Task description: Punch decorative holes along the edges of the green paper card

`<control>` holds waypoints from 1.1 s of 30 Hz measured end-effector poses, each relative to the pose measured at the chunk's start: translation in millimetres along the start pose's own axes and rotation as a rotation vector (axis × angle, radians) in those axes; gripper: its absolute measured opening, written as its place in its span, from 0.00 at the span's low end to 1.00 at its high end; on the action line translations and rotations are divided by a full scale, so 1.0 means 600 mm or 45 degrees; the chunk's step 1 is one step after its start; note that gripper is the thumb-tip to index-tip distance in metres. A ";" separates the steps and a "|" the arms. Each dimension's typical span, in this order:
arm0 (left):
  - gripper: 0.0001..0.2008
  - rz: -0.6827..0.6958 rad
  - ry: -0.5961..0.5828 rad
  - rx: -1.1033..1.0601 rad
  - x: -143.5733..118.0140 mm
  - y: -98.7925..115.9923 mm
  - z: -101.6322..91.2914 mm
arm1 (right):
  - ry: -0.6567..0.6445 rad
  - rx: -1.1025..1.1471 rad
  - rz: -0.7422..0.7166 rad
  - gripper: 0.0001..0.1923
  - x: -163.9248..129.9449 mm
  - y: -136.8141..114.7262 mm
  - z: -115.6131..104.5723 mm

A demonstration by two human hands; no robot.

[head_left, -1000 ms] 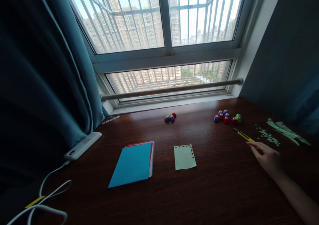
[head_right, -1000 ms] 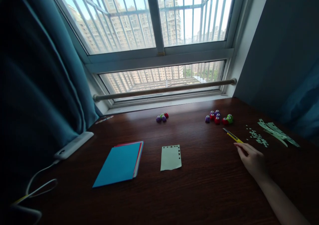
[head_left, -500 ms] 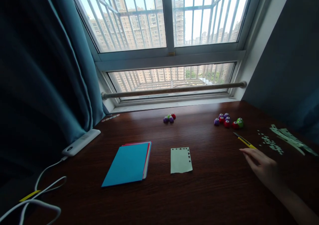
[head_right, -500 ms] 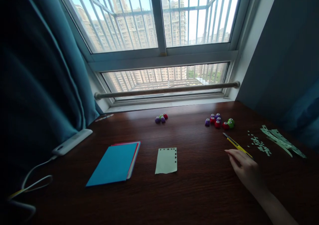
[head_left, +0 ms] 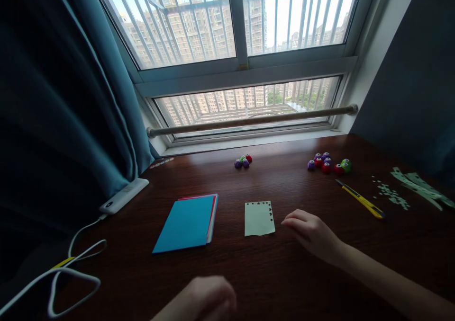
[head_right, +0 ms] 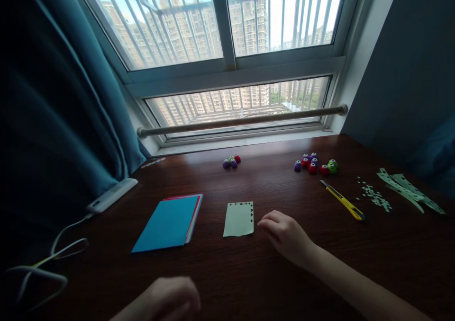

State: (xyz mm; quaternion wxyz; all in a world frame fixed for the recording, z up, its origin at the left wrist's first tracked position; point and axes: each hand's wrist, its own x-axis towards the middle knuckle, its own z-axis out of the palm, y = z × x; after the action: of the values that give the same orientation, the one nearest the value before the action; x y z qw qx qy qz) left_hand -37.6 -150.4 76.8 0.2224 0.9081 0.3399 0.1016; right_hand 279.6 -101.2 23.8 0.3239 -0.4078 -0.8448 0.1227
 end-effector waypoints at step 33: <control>0.15 0.425 0.149 0.398 0.197 -0.041 0.109 | 0.152 0.199 0.371 0.06 0.128 0.095 0.088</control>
State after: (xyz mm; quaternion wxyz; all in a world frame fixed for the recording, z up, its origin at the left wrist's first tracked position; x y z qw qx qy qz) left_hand 59.0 -77.6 11.9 0.0389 0.9677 0.2091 0.1354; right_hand 244.7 -2.9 -8.9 0.3831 -0.5062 -0.7437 0.2093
